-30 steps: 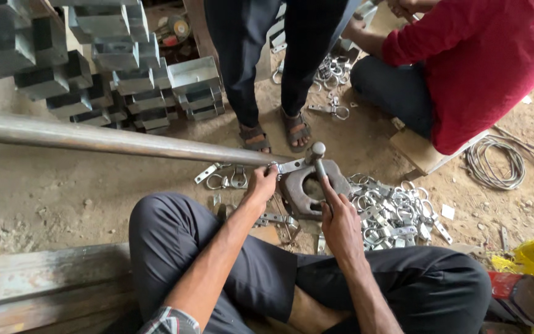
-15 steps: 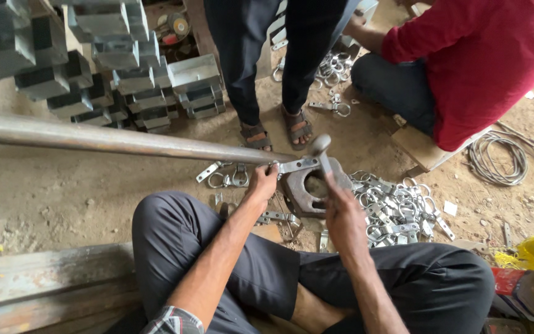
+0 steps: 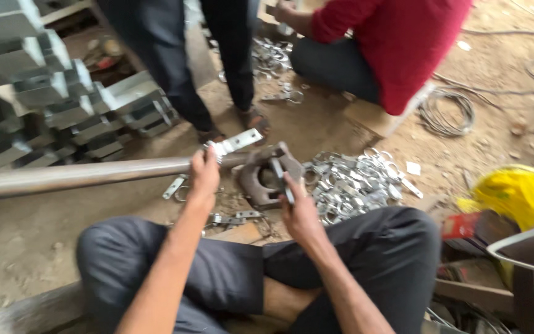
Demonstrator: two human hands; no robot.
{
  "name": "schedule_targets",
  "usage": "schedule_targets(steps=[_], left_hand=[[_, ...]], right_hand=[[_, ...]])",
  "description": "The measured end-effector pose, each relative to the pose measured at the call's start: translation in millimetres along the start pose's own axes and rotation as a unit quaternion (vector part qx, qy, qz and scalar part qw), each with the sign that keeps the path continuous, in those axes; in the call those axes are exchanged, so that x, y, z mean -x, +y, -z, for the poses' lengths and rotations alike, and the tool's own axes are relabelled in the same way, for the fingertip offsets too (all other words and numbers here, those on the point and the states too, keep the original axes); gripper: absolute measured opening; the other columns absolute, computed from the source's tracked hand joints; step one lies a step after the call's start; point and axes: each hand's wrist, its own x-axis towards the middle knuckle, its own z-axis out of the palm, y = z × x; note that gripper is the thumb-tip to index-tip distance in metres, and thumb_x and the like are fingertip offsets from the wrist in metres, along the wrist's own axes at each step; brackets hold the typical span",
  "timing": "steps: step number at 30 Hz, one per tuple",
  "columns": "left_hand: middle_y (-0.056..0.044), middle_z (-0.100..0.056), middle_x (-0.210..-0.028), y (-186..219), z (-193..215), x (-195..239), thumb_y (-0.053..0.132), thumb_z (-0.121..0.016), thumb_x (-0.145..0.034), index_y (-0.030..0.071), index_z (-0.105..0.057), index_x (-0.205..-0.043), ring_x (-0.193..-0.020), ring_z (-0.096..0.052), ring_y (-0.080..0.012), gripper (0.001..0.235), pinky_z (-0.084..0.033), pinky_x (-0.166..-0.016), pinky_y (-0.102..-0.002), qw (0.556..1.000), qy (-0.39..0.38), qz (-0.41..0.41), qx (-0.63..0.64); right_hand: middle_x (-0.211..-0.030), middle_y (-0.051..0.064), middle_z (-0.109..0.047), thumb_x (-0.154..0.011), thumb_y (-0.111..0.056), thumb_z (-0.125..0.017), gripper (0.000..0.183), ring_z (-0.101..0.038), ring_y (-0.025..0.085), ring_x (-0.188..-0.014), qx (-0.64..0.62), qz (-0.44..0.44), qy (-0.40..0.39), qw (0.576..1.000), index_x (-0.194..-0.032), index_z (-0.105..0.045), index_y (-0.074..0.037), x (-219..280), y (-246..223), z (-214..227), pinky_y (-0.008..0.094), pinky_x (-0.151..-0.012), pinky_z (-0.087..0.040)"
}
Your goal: The person sits on the floor and uses a hammer to drive a metal pin into a hole on a metal plate held in a large hex-shaped jig, then places the assembled part into a pile and repeats the process with additional metal plates and pins.
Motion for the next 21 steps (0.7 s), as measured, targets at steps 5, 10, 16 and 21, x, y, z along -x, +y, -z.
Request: schedule_targets(steps=[5,10,16,21], left_hand=[[0.003,-0.059,-0.078,82.6,-69.7,18.9,0.025,-0.052,-0.106,0.003,-0.065,-0.097,-0.071,-0.051,-0.0071,0.027,-0.045,-0.062,-0.03,0.99,-0.083,-0.112,-0.004],[0.004,-0.057,-0.07,92.4,-193.5,45.8,0.024,-0.054,-0.104,0.005,-0.07,-0.09,-0.062,-0.048,-0.0084,0.029,-0.042,-0.055,-0.032,0.972,-0.231,0.037,-0.013],[-0.014,-0.078,-0.09,91.2,-239.6,49.6,0.05,-0.058,-0.098,0.006,-0.079,-0.092,-0.088,-0.074,-0.0298,0.049,-0.057,-0.086,-0.049,0.867,-0.294,-0.12,-0.384],[-0.009,-0.08,-0.079,68.7,-147.0,-13.2,0.034,-0.061,-0.088,0.004,-0.076,-0.085,-0.066,-0.079,-0.0171,0.034,-0.063,-0.064,-0.041,0.96,-0.262,-0.091,-0.044]], right_hand=[[-0.087,0.029,-0.069,-0.103,-0.011,-0.048,0.056,-0.067,0.046,-0.079,-0.03,-0.126,-0.103,0.986,-0.156,-0.032,-0.003,7.8,2.1,-13.2,0.054,-0.071,-0.051],[-0.088,0.033,-0.067,-0.084,0.002,-0.058,0.054,-0.065,0.05,-0.088,-0.047,-0.015,-0.088,0.995,-0.135,-0.042,0.008,14.2,62.6,-44.3,0.056,-0.076,-0.051],[-0.095,0.032,-0.07,-0.093,-0.003,-0.057,0.028,-0.068,0.048,-0.095,-0.065,0.016,-0.08,0.995,-0.121,-0.056,0.0,11.6,91.1,-51.3,0.052,-0.079,-0.054],[-0.103,0.036,-0.063,-0.102,-0.008,-0.052,0.063,-0.069,0.047,-0.084,-0.053,0.008,-0.101,0.993,-0.158,-0.026,0.0,0.3,41.9,-19.7,0.054,-0.074,-0.055]])
